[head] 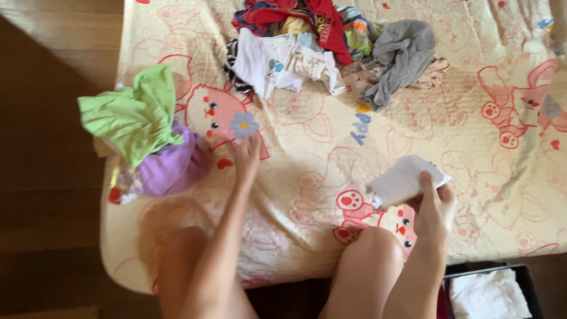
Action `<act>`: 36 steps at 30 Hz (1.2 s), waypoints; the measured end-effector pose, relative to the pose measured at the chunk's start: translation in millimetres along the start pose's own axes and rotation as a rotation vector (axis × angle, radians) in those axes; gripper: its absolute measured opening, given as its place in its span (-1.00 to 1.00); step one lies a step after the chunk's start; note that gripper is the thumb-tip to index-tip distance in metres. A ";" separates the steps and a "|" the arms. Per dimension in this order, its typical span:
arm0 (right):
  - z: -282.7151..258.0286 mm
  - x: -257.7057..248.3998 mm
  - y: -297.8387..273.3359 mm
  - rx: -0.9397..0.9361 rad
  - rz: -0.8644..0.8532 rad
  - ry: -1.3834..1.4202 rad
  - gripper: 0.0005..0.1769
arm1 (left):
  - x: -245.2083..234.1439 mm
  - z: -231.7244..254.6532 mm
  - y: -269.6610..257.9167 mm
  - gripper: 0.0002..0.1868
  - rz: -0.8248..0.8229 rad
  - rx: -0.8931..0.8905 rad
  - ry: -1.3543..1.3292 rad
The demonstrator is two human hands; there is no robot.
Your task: The person sits on a bed and folds various pieces of children's clothing, including shirts, shorts, and socks. They place the folded items into an open drawer next to the bed.
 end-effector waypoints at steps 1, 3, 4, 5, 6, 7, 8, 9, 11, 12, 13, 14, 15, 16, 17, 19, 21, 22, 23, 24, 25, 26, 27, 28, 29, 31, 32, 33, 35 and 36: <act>2.1 5.8 14.5 0.017 0.004 0.103 -0.67 | 12.4 2.6 31.0 -0.61 0.085 0.121 0.035; 8.3 12.1 40.8 0.017 -0.013 0.321 -0.72 | 50.3 -26.2 85.1 -0.71 0.123 -0.041 -0.295; 13.9 20.5 53.7 -0.001 -0.034 0.435 -0.75 | 69.4 -36.0 116.0 -0.68 0.124 -0.060 -0.305; 16.9 23.5 67.1 -0.019 -0.055 0.548 -0.77 | 82.2 -42.9 142.3 -0.63 0.125 -0.081 -0.314; 27.9 22.4 80.2 0.017 -0.027 0.597 -0.76 | 78.2 -36.9 164.7 -0.61 0.257 0.020 -0.188; 43.0 24.9 89.7 0.054 0.000 0.645 -0.75 | 73.9 -29.5 179.9 -0.54 0.388 0.123 -0.060; 59.8 28.9 97.6 0.090 0.027 0.693 -0.74 | 75.2 -30.4 194.6 -0.51 0.431 0.123 -0.048; 79.5 33.7 104.0 0.134 0.048 0.670 -0.71 | 72.8 -31.7 203.6 -0.48 0.474 0.120 -0.031; 136.7 44.2 100.7 0.300 0.039 0.478 -0.67 | 77.0 -45.0 209.4 -0.48 0.460 0.003 0.060; 166.6 44.6 92.6 0.400 0.010 0.354 -0.64 | 76.0 -57.3 209.8 -0.50 0.400 -0.109 0.136; 192.0 43.6 83.6 0.503 -0.039 0.241 -0.62 | 75.4 -64.8 208.2 -0.51 0.341 -0.218 0.213; 209.3 38.2 77.2 0.572 -0.065 0.184 -0.59 | 75.0 -54.5 204.7 -0.52 0.363 -0.209 0.150; 217.5 35.0 78.0 0.600 -0.081 0.177 -0.57 | 76.1 -34.6 201.8 -0.55 0.375 -0.196 0.086; 221.1 31.0 81.9 0.605 -0.078 0.173 -0.54 | 82.4 -7.1 194.9 -0.58 0.356 -0.189 -0.028; 224.0 29.4 81.3 0.622 -0.087 0.201 -0.51 | 84.6 20.6 181.5 -0.61 0.328 -0.196 -0.151; 202.9 11.1 90.7 0.217 0.186 -0.007 -0.41 | 82.6 73.3 141.1 -0.66 0.225 -0.260 -0.400; 163.8 29.0 74.2 -0.191 0.182 -0.208 -0.42 | 72.8 110.4 75.6 -0.71 0.140 -0.341 -0.615; 145.0 49.3 54.9 -0.390 0.055 -0.306 -0.49 | 65.1 124.8 42.7 -0.73 0.152 -0.321 -0.727; 131.3 71.4 28.4 -0.591 -0.075 -0.409 -0.52 | 56.5 128.7 0.0 -0.76 0.119 -0.344 -0.798; 154.4 88.0 16.9 -0.331 -0.165 -0.360 -0.42 | 36.1 111.8 -50.7 -0.72 0.246 -0.472 -0.748; 175.9 100.7 1.0 -0.075 -0.248 -0.309 -0.33 | 23.0 100.3 -95.6 -0.81 0.298 -0.542 -0.669; 194.0 110.4 -22.0 0.187 -0.360 -0.234 -0.30 | 11.0 89.2 -135.5 -0.78 0.383 -0.594 -0.671; 207.4 118.2 -48.5 0.451 -0.462 -0.159 -0.27 | 8.1 78.3 -172.2 -0.79 0.370 -0.691 -0.707; 211.2 125.5 -69.5 0.699 -0.497 0.006 -0.22 | 6.2 69.4 -205.6 -0.79 0.357 -0.787 -0.743; 210.0 133.3 -88.1 0.941 -0.528 0.180 -0.16 | -0.3 65.2 -238.0 -0.78 0.367 -0.840 -0.711; 207.4 135.9 -104.9 1.141 -0.587 0.281 -0.19 | -17.1 69.0 -286.4 -0.74 0.308 -0.892 -0.661; 212.9 135.2 -98.3 1.103 -0.620 0.198 -0.27 | -22.6 76.6 -304.3 -0.72 0.238 -0.891 -0.643; 221.9 127.3 -91.6 1.064 -0.642 0.123 -0.35 | -24.0 83.8 -315.9 -0.70 0.158 -0.893 -0.622; 231.4 109.7 -51.1 0.768 -0.592 0.011 -0.43 | -22.1 106.8 -312.7 -0.60 -0.100 -0.681 -0.266; 230.9 101.9 -30.3 0.618 -0.573 -0.042 -0.46 | -19.1 120.4 -305.9 -0.54 -0.217 -0.562 -0.090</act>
Point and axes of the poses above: each hand's wrist, its own y-axis towards the middle knuckle, its own x-axis out of the palm, z = x × y, the point moved 10 cm from there along y, towards the middle knuckle, and after that the axes turned 13 degrees about z, right-handed, at the moved point
